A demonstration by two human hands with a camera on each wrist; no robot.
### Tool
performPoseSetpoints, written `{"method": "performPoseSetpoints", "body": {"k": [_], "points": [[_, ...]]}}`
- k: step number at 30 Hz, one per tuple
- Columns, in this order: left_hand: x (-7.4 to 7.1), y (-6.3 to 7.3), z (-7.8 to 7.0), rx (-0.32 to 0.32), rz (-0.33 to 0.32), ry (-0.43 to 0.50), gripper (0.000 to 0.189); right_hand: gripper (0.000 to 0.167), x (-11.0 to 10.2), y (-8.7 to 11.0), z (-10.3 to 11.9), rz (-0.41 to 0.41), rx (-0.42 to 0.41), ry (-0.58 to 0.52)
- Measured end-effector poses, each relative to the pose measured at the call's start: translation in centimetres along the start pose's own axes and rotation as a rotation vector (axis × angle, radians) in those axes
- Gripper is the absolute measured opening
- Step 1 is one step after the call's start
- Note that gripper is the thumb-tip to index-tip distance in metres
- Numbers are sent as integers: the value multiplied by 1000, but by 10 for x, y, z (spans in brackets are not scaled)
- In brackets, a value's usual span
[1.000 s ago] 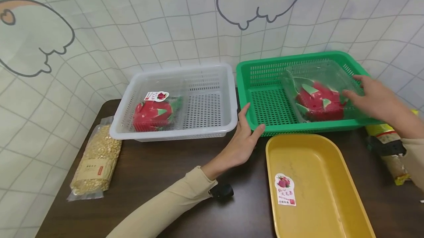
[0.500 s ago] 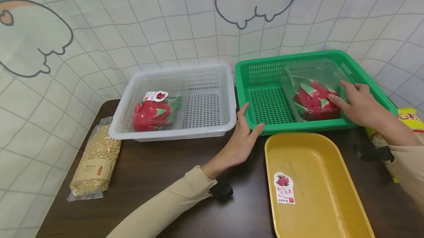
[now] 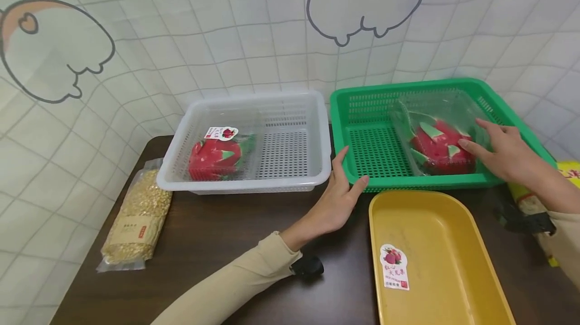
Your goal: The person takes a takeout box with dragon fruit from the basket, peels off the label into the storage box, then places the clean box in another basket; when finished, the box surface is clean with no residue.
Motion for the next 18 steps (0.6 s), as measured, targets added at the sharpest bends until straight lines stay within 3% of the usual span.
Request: {"method": "performPoseSetpoints", "body": {"k": [8, 13, 18], "points": [[1, 6, -3, -51, 17, -28, 69, 79, -8, 13, 19, -63, -4, -13], [-6, 18, -8, -71, 61, -45, 68, 69, -19, 24, 61, -119, -88, 8], [-19, 46, -10, -65, 81, -49, 66, 60, -28, 36, 113, -116, -204, -20]]}}
Point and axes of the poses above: each hand's wrist, its own y-axis away from the middle knuckle, its own x-axis out of the palm, z = x × y, the point moved 1 cm from there along -y, towards the middle knuckle, and after that the axes turned 3 degrees about -z, right-handed, at the moved point
